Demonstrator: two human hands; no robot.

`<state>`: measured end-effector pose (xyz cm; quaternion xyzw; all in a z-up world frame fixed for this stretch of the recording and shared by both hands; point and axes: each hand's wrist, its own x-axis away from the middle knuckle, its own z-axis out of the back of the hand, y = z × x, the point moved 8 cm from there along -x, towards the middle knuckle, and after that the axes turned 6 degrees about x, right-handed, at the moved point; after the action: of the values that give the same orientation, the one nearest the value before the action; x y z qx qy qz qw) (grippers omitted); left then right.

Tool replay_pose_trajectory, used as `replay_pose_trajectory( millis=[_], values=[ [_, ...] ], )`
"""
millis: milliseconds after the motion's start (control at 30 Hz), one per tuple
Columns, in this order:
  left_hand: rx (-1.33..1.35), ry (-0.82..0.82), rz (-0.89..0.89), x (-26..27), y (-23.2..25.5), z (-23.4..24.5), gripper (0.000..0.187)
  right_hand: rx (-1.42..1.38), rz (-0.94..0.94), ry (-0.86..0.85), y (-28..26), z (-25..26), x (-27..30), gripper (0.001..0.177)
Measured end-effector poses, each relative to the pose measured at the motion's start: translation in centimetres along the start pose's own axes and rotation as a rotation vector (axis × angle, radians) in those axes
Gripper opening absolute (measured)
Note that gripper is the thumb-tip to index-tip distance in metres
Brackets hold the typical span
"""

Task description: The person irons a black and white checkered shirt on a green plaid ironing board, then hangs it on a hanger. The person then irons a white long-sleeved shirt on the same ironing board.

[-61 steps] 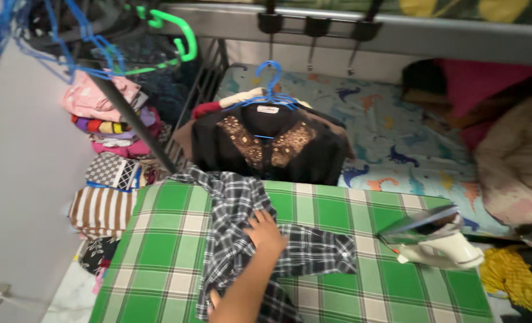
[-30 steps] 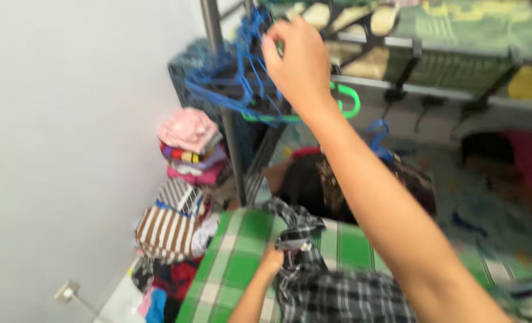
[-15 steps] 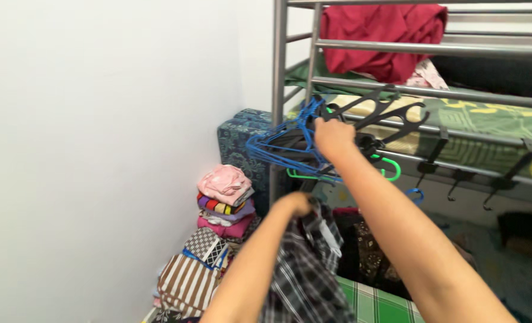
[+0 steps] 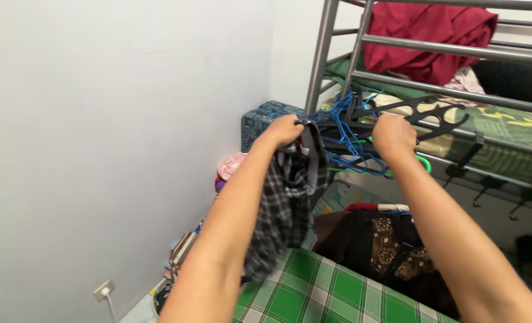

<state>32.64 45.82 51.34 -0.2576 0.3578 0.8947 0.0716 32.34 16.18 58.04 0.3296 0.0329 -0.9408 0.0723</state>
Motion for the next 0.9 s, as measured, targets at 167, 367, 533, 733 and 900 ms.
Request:
replay_pose_trajectory(
  millis=[167, 367, 533, 733, 900],
  values=[
    [-0.113, 0.034, 0.051, 3.4, 6.0, 5.6, 0.036, -0.058, 0.030, -0.038, 2.4, 4.1, 6.4, 0.023],
    [-0.356, -0.166, -0.128, 1.8, 7.6, 8.2, 0.033, -0.011, 0.133, -0.138, 8.1, 8.2, 9.4, 0.026],
    [-0.534, 0.226, 0.153, 3.2, 2.6, 10.6, 0.028, 0.010, 0.147, -0.040, 13.6, 9.4, 13.5, 0.028],
    [-0.211, 0.321, 0.148, 4.4, 3.2, 9.7, 0.032, -0.047, 0.259, -0.011, 20.3, 13.8, 16.8, 0.027],
    [-0.291, 0.209, 0.172, 8.3, 16.1, 8.6, 0.029, -0.194, 0.202, 0.034, 24.5, 19.9, 19.0, 0.026]
  ],
)
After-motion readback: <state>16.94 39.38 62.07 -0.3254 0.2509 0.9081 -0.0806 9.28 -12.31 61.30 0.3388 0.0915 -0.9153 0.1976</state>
